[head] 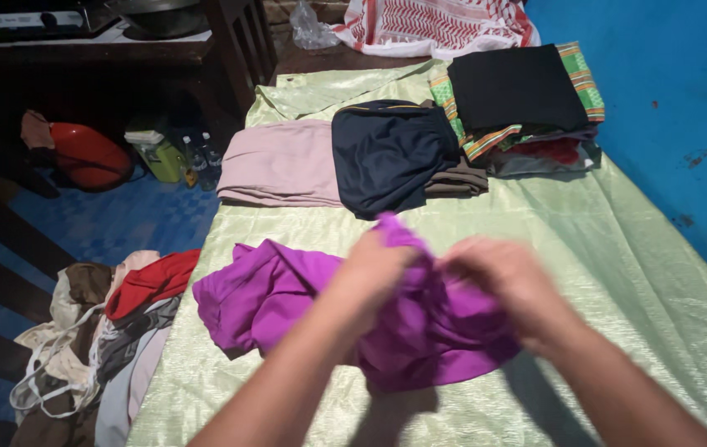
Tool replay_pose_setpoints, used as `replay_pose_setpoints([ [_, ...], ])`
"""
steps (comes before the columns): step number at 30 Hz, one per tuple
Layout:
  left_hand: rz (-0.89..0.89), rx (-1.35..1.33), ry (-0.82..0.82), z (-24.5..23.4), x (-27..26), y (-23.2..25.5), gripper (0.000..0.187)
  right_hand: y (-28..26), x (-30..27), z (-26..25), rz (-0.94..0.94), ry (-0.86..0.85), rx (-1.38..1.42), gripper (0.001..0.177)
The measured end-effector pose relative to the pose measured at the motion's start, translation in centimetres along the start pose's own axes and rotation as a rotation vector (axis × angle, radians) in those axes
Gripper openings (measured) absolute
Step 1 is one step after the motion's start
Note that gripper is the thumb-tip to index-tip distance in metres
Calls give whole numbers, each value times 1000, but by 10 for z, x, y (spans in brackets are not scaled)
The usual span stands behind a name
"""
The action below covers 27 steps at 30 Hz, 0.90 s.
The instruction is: The person folds several garments one by one on a light green sheet. They smooth and fold a pink top, then a dark blue pair of shorts, a purple top, and a red top with a graphic, placing each folded item into a growing stack.
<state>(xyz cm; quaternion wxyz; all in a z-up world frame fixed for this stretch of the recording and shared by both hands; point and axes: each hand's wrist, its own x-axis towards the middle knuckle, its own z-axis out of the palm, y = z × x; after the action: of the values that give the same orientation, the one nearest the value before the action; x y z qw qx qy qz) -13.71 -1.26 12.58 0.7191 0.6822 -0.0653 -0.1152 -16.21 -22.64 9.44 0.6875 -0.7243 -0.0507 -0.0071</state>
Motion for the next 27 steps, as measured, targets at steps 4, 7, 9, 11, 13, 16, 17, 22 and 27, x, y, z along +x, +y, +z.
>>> replay_pose_setpoints([
  [4, 69, 248, -271, 66, -12, 18, 15, 11, -3, 20, 211, 7, 273, 31],
  [7, 176, 177, -482, 101, -36, 21, 25, 11, 3, 17, 205, 3, 296, 31],
  [9, 248, 24, -657, 109, -44, 21, 25, 9, 6, 12, 197, 3, 302, 31],
  [11, 207, 17, -586, 101, -43, 23, 24, 9, 7, 8, 195, 0, 307, 32],
  [13, 173, 119, -471, 86, -42, 25, 23, 9, 8, 7, 197, -8, 309, 32],
  [16, 119, 272, -398, 66, -43, 26, 24, 9, 11, 8, 202, -28, 310, 32],
  [17, 98, 215, -487, 65, -45, 26, 27, 9, 11, 7, 204, -33, 309, 33],
  [22, -53, -167, -1042, 100, -61, 19, 26, 7, 12, 4, 206, -49, 311, 33],
  [27, 502, 356, -228, 87, -26, 14, 41, 6, 9, -7, 212, -41, 308, 34],
])
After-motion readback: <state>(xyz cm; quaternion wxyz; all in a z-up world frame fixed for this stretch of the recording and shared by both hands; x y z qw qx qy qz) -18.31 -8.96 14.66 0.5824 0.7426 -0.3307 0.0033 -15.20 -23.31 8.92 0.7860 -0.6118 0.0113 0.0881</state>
